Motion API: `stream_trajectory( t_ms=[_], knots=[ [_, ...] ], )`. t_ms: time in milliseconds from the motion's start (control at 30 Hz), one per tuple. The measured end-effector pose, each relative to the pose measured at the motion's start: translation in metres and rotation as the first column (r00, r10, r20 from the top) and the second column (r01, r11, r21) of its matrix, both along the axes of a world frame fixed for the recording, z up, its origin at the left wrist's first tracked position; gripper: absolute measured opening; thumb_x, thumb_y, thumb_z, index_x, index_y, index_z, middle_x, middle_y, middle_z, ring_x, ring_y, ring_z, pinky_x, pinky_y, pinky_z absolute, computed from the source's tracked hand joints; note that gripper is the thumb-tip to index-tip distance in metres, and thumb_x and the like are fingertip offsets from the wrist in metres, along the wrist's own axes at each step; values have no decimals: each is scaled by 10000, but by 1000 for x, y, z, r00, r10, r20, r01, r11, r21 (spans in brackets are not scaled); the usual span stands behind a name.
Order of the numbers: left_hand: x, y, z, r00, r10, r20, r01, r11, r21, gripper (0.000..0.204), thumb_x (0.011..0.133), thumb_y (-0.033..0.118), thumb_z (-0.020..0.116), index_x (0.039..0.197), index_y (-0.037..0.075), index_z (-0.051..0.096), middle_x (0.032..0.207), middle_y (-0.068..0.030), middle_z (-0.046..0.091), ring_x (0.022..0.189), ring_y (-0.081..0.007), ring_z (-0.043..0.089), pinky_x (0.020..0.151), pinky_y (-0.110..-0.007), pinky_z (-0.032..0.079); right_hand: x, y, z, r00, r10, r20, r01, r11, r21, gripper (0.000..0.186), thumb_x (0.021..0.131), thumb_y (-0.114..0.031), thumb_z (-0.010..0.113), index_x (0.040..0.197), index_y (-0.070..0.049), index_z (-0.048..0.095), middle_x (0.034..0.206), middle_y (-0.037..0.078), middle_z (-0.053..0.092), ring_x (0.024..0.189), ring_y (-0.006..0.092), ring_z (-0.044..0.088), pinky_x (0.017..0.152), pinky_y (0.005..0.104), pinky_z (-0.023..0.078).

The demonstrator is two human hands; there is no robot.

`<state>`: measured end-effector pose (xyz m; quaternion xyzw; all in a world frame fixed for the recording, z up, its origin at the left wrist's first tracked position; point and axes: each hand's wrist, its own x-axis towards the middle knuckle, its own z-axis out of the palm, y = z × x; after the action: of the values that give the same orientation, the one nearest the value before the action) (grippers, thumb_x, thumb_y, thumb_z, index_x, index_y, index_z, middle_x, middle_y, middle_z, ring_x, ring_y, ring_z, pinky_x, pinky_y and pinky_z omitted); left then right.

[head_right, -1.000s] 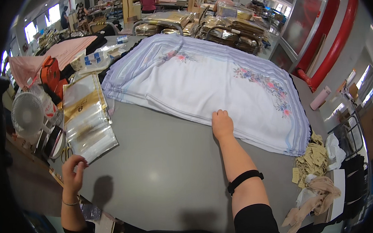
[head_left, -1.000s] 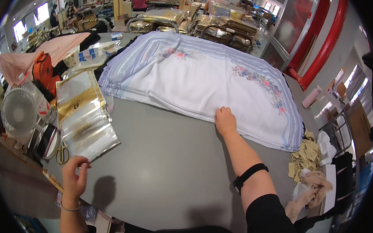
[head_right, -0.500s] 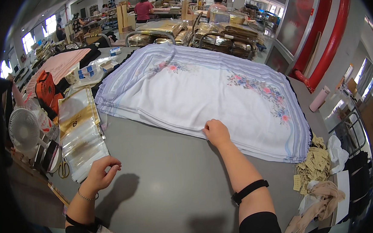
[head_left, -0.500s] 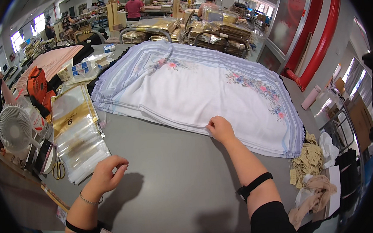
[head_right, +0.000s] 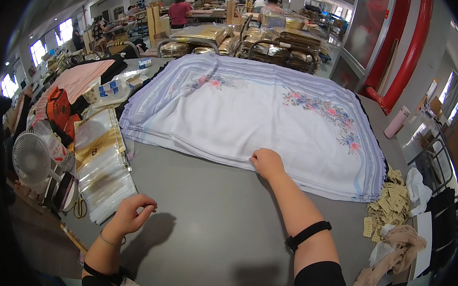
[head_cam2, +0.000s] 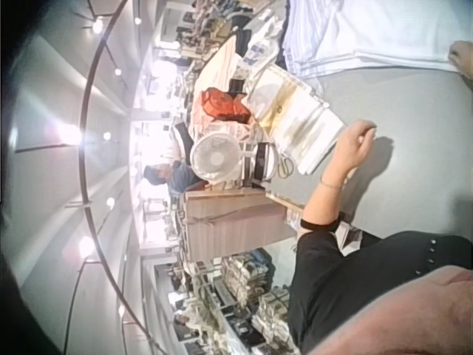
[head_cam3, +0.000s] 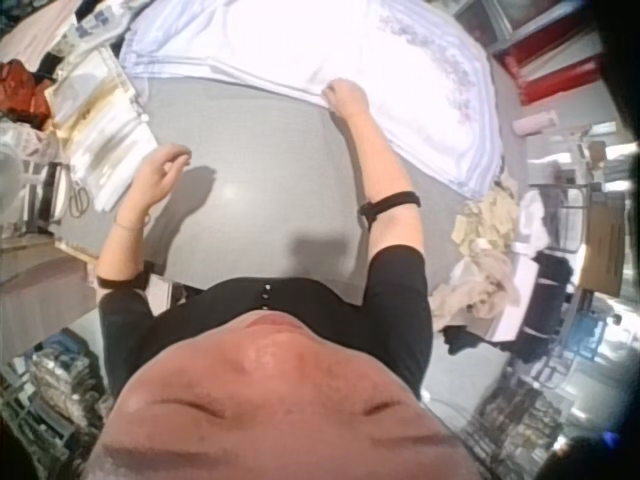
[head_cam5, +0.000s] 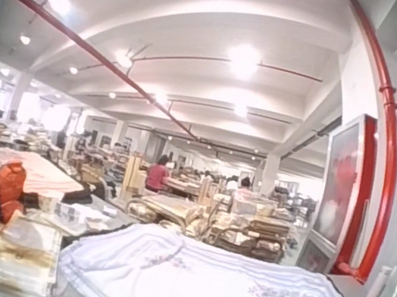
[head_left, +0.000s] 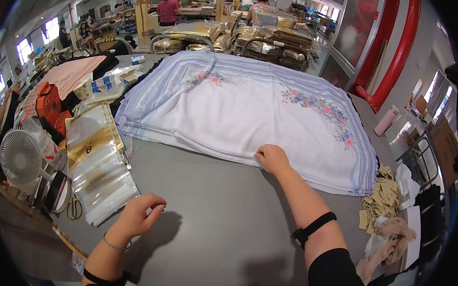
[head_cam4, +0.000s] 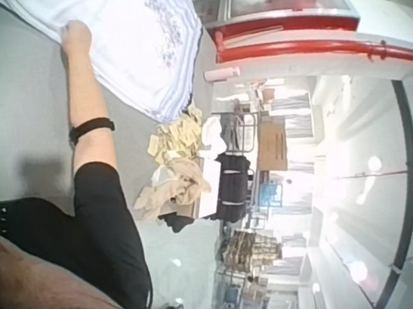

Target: The person repeatedly folds floral-patterned tablecloths on a worktable and places them into clear plastic bags. The person then stacks the packaged items on the table. The process is repeated for multiple tablecloths.

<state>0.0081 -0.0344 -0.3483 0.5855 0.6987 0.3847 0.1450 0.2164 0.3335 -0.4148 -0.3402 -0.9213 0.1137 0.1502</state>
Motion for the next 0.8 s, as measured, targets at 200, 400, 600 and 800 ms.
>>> stream_trajectory(
  t_ms=[200,400,600,800],
  knots=[
    [5,9,-4,998,-59,-11,59,998,-15,84,868,78,590,921,30,635,825,-92,664,755,-217,658,691,-316,514,-4,-9,-7,992,81,101,-109,943,314,99,826,-161,618,821,-63,619,873,98,615,894,279,598,703,385,537],
    [4,0,-11,996,-85,-18,84,995,-53,108,884,97,574,946,32,635,822,-87,666,757,-218,657,693,-317,513,-6,-12,-10,984,-42,173,-14,951,309,71,836,-115,571,855,-52,599,877,98,608,909,274,589,705,392,537],
    [-2,29,-10,999,-44,-14,43,996,-82,144,887,110,574,993,21,614,907,-118,647,806,-247,658,731,-337,524,-2,-3,28,878,-33,-477,141,971,191,95,835,-131,579,851,-40,600,867,115,617,811,297,616,707,374,538],
    [1,141,-3,952,159,-262,-117,979,169,540,838,124,633,1311,-9,409,1311,-220,450,1191,-359,490,969,-381,454,-8,6,109,967,-54,248,-117,771,626,71,801,-107,546,794,-56,594,743,116,625,713,311,637,623,391,540]
  ],
)
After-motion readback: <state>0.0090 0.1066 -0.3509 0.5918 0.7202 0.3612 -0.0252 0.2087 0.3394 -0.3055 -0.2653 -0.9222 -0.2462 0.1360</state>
